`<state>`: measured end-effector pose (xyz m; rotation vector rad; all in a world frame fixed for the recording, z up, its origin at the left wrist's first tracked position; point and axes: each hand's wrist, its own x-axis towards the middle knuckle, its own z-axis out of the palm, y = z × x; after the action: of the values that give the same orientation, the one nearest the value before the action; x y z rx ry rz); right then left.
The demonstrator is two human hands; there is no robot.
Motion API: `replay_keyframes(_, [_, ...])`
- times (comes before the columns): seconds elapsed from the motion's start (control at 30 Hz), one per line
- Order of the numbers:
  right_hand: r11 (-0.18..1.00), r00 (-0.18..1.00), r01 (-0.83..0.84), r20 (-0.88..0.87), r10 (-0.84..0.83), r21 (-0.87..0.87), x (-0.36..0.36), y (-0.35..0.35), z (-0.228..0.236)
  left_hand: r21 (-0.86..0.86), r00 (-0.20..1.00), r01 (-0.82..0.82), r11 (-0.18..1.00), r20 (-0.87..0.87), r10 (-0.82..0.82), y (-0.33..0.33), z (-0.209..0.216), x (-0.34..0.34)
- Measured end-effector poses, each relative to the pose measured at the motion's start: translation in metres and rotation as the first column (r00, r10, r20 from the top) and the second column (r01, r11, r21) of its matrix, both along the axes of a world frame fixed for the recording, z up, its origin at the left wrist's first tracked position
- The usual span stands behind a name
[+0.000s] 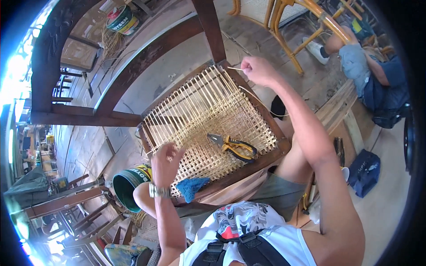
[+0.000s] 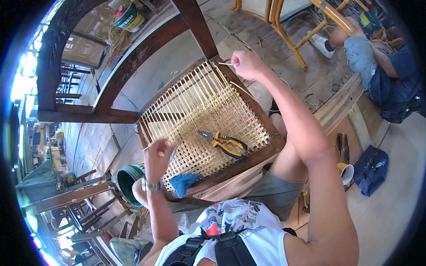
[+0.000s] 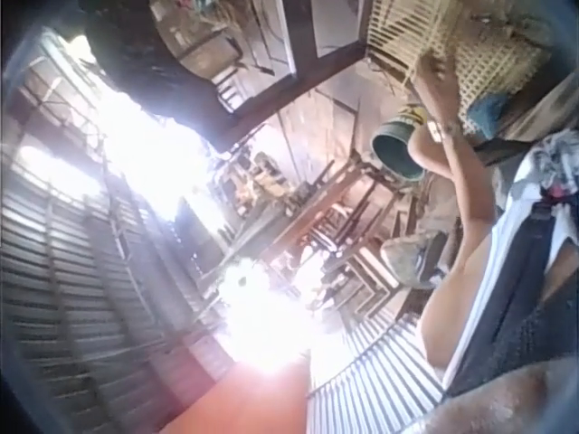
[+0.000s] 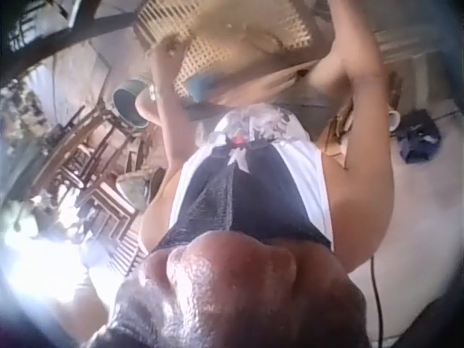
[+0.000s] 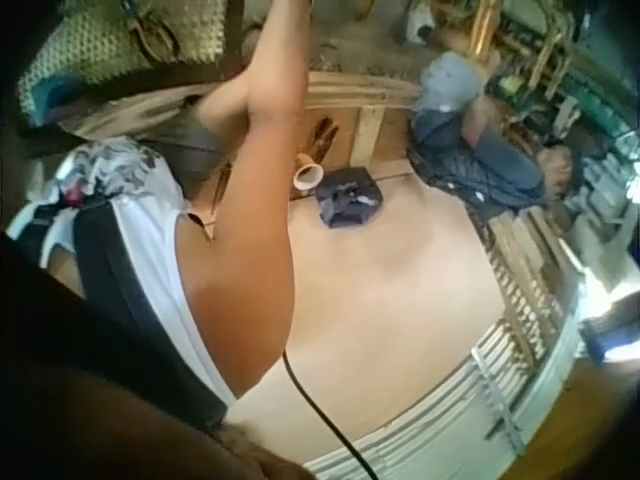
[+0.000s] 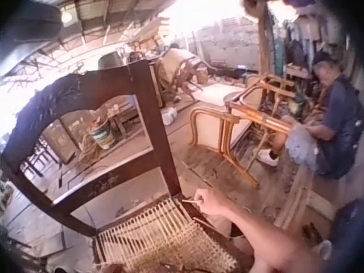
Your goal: Weaving the seat of a wooden chair using rattan or bamboo strips.
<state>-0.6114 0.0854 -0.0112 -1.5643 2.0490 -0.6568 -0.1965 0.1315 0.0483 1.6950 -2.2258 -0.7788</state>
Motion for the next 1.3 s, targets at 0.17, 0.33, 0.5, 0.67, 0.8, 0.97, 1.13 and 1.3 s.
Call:
replay_keyframes(0.17, [0.998, 0.989, -0.026, 0.145, 0.035, -0.060, -0.004, -0.016, -0.027, -0.183, 0.992, -0.035, 0.982, -0.124, 0.013, 0.043, -0.040, 0.052])
replay_keyframes(0.33, [0.997, 0.997, 0.006, 0.082, 0.000, -0.077, -0.004, -0.008, -0.036, -0.066, 0.987, -0.089, 0.994, -0.142, 0.079, 0.021, -0.049, 0.056])
replay_keyframes(0.5, [0.997, 0.946, 0.021, 0.324, 0.005, -0.078, 0.012, -0.009, -0.011, 0.165, 0.983, -0.070, 0.984, -0.156, 0.096, -0.005, -0.049, 0.068])
replay_keyframes(0.67, [0.978, 0.964, -0.038, 0.251, 0.090, -0.205, 0.015, -0.017, -0.016, 0.034, 0.921, 0.033, 0.999, -0.388, -0.017, -0.021, -0.031, 0.036])
replay_keyframes(0.8, [0.992, 0.956, -0.006, 0.291, 0.043, -0.126, 0.018, -0.025, -0.031, -0.020, 0.946, 0.113, 0.993, -0.303, -0.114, -0.048, -0.005, -0.080])
replay_keyframes(0.97, [0.989, 0.958, -0.033, 0.278, 0.073, -0.145, 0.018, -0.024, -0.028, -0.087, 0.890, 0.427, 0.900, 0.216, -0.401, -0.070, -0.002, -0.181])
replay_keyframes(1.13, [0.984, 0.947, -0.088, 0.294, 0.131, -0.157, 0.012, -0.020, -0.026, -0.027, 0.842, 0.368, 0.929, 0.434, -0.321, -0.085, -0.019, -0.209])
replay_keyframes(1.3, [0.987, 0.956, -0.137, 0.250, 0.155, -0.085, 0.008, -0.022, -0.021, -0.026, 0.868, 0.353, 0.935, 0.383, -0.317, -0.088, -0.030, -0.215])
